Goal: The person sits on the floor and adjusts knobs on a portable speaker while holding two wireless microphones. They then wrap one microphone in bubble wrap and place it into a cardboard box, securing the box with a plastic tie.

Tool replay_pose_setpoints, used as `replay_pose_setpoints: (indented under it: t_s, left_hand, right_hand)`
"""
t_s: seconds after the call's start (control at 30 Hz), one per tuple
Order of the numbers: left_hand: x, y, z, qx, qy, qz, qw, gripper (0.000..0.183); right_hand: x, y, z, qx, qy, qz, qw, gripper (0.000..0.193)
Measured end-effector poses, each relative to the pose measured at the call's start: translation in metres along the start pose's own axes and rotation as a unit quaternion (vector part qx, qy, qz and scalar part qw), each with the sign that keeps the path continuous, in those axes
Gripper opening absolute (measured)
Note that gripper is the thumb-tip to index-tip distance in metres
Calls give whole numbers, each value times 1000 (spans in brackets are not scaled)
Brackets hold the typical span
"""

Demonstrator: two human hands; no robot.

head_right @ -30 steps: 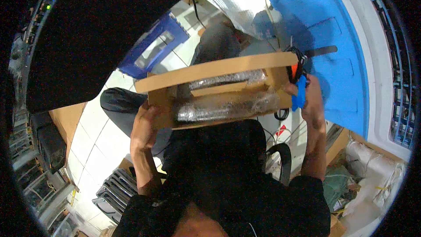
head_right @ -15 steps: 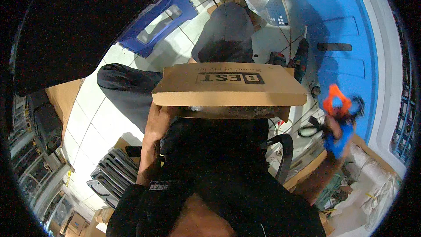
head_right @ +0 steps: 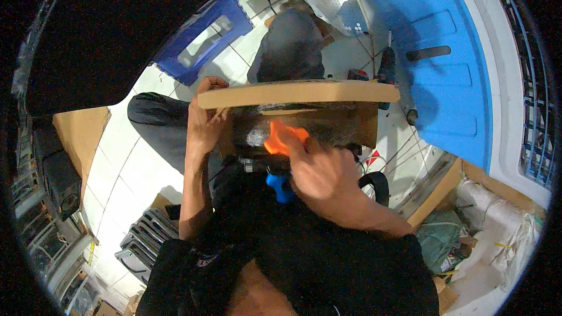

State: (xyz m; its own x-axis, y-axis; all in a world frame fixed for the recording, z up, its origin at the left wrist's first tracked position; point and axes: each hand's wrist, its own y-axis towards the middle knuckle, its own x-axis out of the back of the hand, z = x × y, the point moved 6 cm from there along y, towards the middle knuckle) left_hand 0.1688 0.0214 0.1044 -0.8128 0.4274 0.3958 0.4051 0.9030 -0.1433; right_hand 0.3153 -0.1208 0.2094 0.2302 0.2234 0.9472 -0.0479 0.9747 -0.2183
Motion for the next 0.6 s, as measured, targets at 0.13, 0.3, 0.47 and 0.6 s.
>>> replay_pose_setpoints:
  t_s: [0.13,0.3,0.47,0.6]
  left_hand:
    - [2,6,-5,-12,34,-21,999,30]
    - [1,5,-7,-34,42,-27,998,29]
    - [-1,8,-1,-24,39,-25,999,23]
    - [-1,8,-2,-37,10,-28,999,20]
  right_hand:
    - [-25,26,0,-31,-112,-91,989,32]
    - [-56,37,-12,-42,-116,-137,983,66]
    - [-81,42,-32,-50,-9,-108,993,55]
    - [-82,32,-42,24,50,-159,986,37]
